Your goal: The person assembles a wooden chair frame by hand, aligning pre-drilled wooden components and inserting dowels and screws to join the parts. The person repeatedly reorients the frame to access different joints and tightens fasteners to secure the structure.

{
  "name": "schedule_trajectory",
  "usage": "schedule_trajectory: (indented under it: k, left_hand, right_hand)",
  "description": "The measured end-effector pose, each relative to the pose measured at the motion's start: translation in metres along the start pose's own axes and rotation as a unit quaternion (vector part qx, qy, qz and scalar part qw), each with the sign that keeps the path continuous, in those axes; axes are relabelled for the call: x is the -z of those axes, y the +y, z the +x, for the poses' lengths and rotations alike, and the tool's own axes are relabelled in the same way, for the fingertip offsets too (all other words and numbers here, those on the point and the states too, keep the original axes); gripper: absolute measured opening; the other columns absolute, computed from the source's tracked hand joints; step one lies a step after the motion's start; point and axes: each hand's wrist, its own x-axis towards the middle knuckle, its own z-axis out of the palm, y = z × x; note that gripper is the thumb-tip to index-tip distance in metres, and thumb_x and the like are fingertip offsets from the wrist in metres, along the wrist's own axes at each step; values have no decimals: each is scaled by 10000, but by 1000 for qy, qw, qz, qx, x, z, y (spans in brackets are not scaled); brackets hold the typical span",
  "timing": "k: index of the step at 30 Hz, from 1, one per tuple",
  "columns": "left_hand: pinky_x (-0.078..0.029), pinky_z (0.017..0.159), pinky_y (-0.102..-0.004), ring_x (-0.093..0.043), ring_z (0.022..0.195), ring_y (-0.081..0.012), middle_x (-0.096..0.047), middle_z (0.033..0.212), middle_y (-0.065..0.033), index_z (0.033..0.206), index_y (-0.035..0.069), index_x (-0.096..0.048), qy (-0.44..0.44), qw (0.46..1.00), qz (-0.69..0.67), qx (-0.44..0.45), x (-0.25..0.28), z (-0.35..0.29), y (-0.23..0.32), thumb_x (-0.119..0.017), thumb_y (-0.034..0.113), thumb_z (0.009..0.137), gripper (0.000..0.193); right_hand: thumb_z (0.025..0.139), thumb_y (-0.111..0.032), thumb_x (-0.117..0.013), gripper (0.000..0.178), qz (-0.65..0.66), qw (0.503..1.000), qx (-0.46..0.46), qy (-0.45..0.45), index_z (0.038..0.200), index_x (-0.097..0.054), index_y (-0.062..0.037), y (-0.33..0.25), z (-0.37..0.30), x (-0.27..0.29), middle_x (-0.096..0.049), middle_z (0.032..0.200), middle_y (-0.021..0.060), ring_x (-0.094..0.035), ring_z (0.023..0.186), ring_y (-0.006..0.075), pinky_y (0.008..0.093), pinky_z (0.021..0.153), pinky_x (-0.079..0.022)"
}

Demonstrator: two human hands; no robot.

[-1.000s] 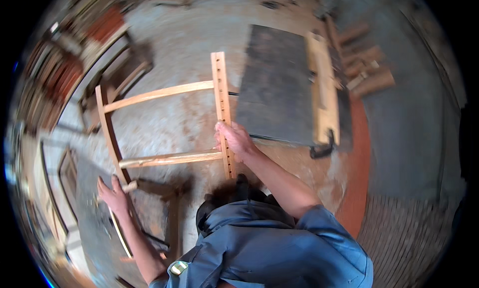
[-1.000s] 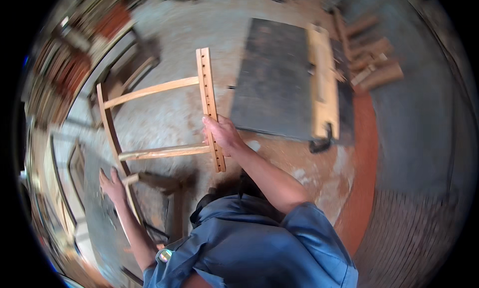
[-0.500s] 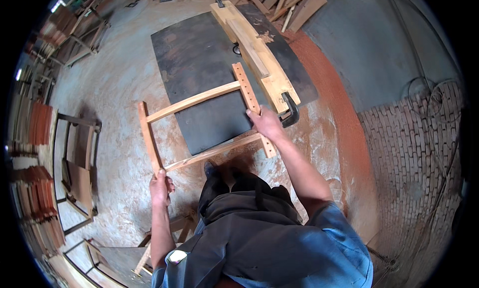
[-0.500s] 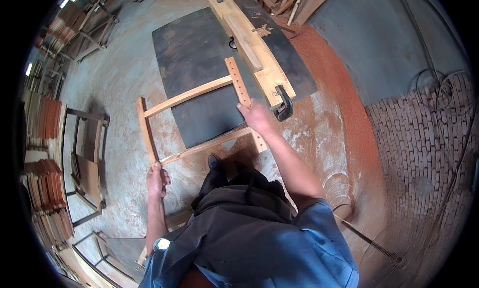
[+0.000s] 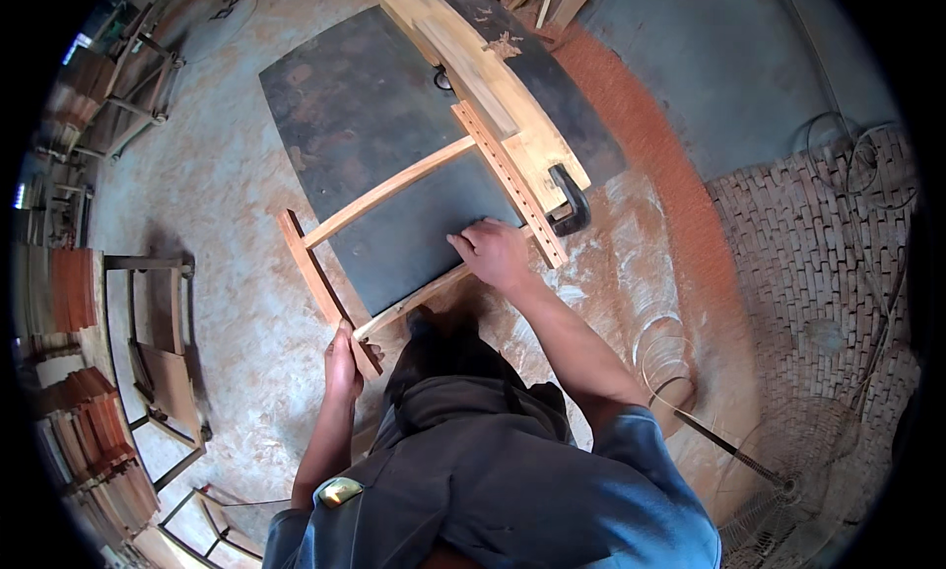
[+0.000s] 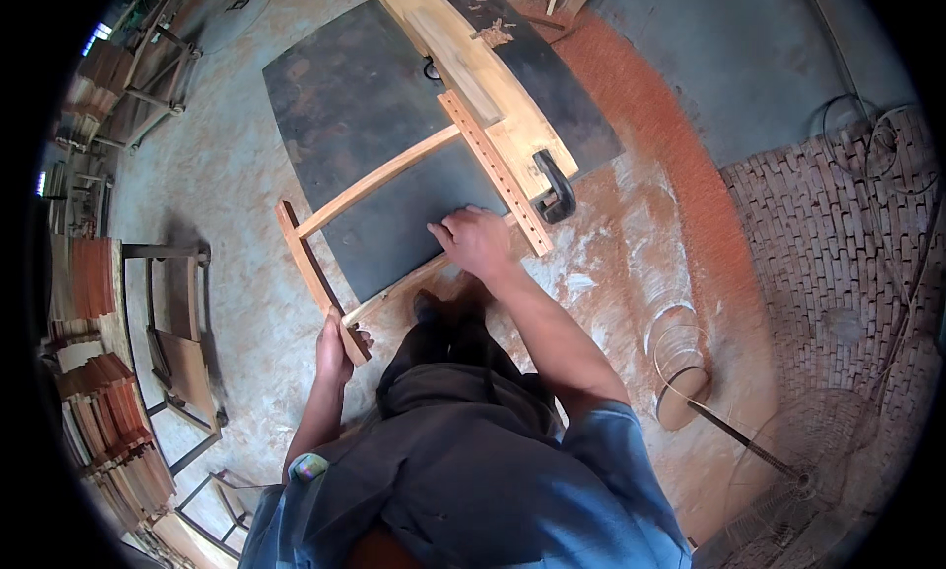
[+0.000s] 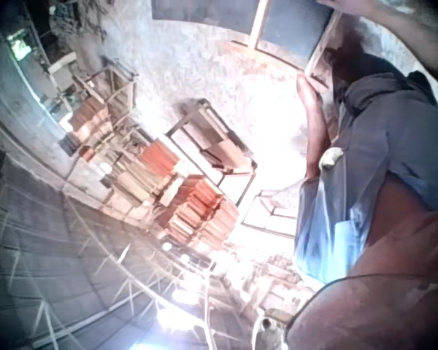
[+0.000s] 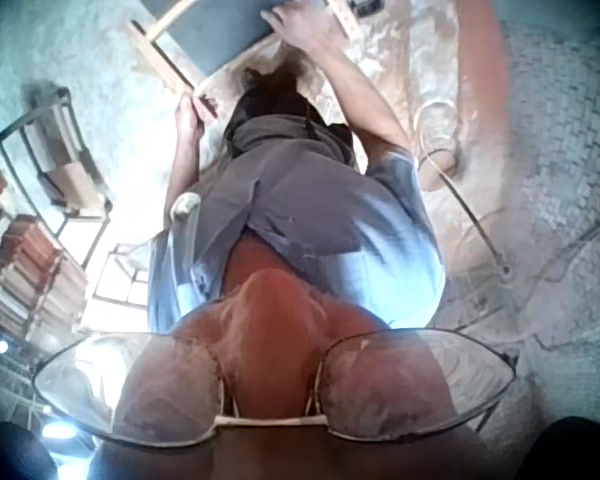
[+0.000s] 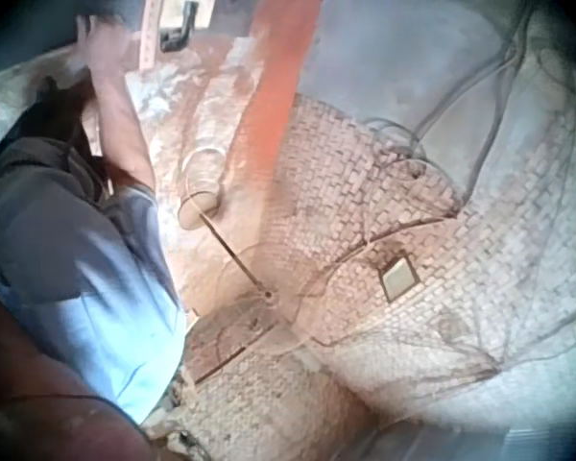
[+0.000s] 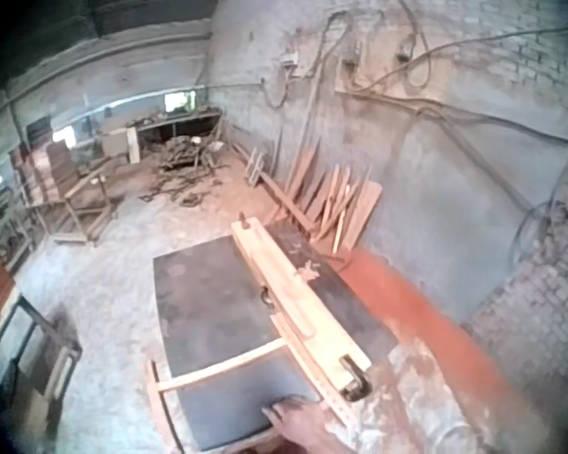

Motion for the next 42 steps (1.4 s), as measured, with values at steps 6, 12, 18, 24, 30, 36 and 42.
schedule_trajectory:
  k: [6, 12, 18, 24, 30, 36, 42]
  left_hand:
    - [-490, 402, -337, -552, 456, -193, -501, 679, -84, 1020, 38, -450, 58, 997, 25, -54, -17, -1, 6, -463, 586, 933, 554]
    - [-472, 415, -350, -528, 459, -194, -486, 644, -51, 917, 90, -453, 75, 995, 54, -38, -27, 5, 28, -430, 603, 937, 514]
    - [-462, 404, -362, -517, 440, -210, -482, 634, -41, 888, 115, -461, 84, 996, 18, 11, -25, 22, 39, -388, 605, 945, 499]
    - [-461, 403, -352, -515, 433, -204, -478, 626, -51, 913, 110, -442, 85, 996, -9, 20, -30, 30, 60, -438, 573, 945, 463]
    - [-458, 405, -352, -514, 431, -205, -467, 626, -48, 919, 118, -437, 94, 994, -18, 42, -24, 45, 69, -444, 591, 935, 473]
    - [-454, 395, -346, -514, 428, -203, -474, 642, -53, 923, 114, -451, 95, 995, -7, 32, -22, 60, 79, -442, 601, 930, 488]
    - [-456, 394, -343, -525, 429, -209, -486, 656, -57, 914, 98, -471, 92, 996, -1, 11, -23, 72, 96, -438, 598, 932, 502]
  right_hand:
    - [786, -327, -713, 362, 12, 996, -21, 81, 546, -557, -106, 11, 5, -20, -580, 556, 76, -583, 528, 275, 405, 470, -461]
    - [786, -318, -712, 368, 3, 996, -43, 73, 533, -540, -114, 6, 26, -19, -561, 530, 88, -570, 490, 303, 422, 450, -454]
    - [785, -318, -714, 377, -3, 996, -49, 73, 524, -532, -115, 8, 42, -27, -555, 520, 90, -574, 489, 304, 422, 444, -453]
    - [771, -315, -729, 376, -26, 996, -59, 60, 517, -528, -125, 10, 61, -35, -546, 504, 80, -569, 472, 286, 409, 436, -452]
    - [754, -310, -747, 371, -15, 995, -30, 89, 523, -521, -128, 12, 77, -45, -537, 501, 71, -560, 452, 273, 393, 420, -446]
    - [770, -305, -737, 386, -13, 996, -42, 80, 520, -507, -124, 16, 91, -51, -534, 499, 62, -549, 451, 265, 398, 404, -414]
    - [739, -307, -754, 381, -18, 995, -39, 88, 511, -503, -134, 15, 112, -58, -525, 482, 48, -551, 437, 249, 372, 395, -417]
